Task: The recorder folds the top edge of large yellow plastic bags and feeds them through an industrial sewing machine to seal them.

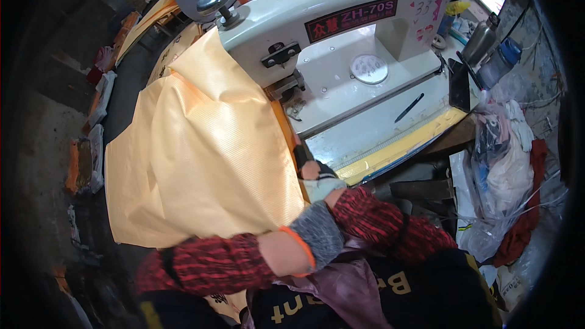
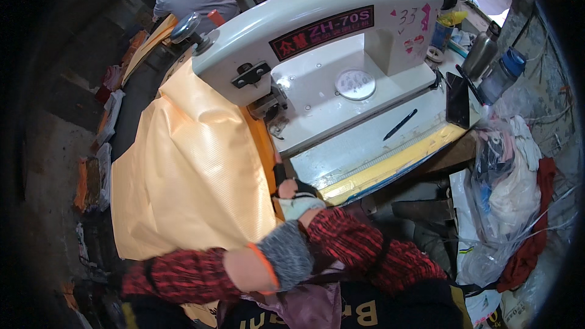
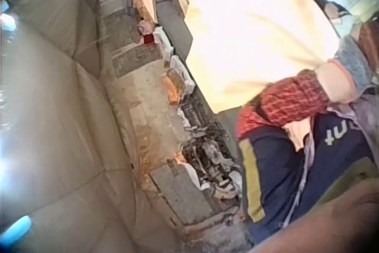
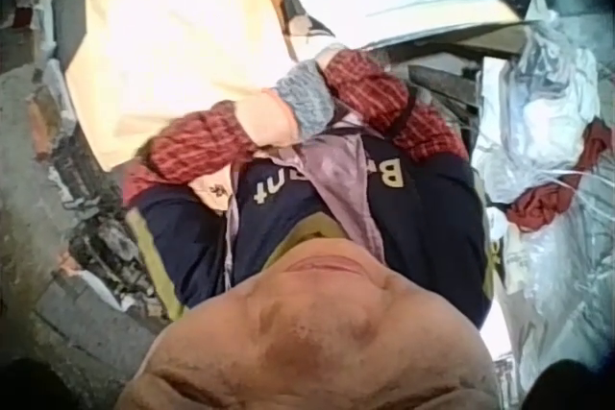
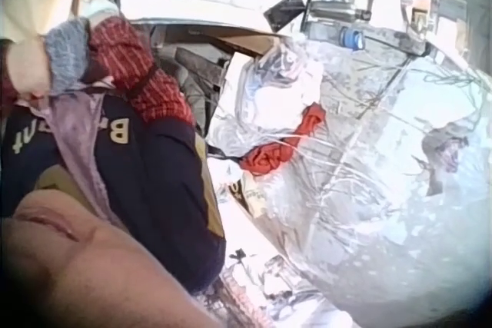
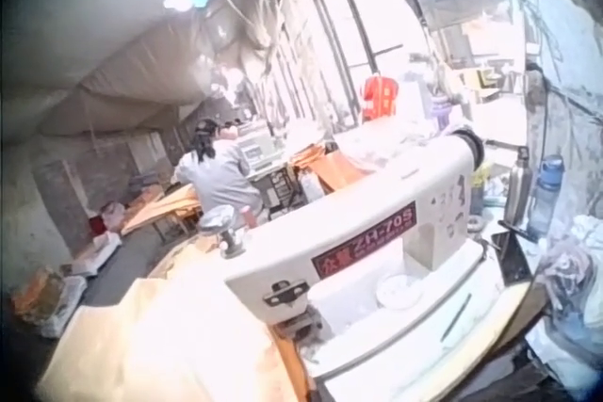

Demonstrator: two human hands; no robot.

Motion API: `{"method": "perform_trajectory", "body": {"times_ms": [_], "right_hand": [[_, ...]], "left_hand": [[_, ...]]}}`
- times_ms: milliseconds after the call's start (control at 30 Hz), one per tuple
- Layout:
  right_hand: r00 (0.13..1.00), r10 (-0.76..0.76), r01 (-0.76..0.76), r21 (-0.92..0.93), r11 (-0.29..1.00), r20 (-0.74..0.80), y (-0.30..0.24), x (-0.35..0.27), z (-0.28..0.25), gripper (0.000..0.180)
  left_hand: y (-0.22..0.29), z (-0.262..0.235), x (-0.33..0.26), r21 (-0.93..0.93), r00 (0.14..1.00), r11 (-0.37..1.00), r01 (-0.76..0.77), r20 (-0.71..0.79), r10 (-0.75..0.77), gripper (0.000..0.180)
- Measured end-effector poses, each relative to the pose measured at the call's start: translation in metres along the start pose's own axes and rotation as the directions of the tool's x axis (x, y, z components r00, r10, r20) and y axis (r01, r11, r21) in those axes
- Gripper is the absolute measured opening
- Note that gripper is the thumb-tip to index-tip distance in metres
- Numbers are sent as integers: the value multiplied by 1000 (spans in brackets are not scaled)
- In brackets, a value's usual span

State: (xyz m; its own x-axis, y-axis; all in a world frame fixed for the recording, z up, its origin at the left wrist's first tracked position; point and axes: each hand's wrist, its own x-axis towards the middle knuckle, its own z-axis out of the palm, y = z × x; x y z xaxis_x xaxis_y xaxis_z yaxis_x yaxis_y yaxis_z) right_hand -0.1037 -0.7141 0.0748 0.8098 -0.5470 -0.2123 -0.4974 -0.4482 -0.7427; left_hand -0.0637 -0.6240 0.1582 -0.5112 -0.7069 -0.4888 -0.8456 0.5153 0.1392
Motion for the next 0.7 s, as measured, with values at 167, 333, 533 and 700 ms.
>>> {"method": "perform_trajectory", "body": {"times_ms": [167, 333, 533, 700], "right_hand": [[994, 67, -69, 23, 997, 91, 14, 0, 28, 24], [969, 197, -170, -177, 969, 151, 3, 14, 11, 28], [999, -26, 26, 19, 999, -20, -5, 55, -10, 34], [994, 107, -110, -163, 981, -25, -22, 82, -6, 47]], "left_hand": [[-109, -70, -12, 119, 998, 993, 25, 46, -31, 46], [-144, -133, -47, 448, 948, 877, 171, 167, -270, 34], [-41, -120, -70, -386, 896, 922, 6, 411, 166, 13], [-19, 104, -20, -987, 948, 128, 94, 49, -316, 21]]}}
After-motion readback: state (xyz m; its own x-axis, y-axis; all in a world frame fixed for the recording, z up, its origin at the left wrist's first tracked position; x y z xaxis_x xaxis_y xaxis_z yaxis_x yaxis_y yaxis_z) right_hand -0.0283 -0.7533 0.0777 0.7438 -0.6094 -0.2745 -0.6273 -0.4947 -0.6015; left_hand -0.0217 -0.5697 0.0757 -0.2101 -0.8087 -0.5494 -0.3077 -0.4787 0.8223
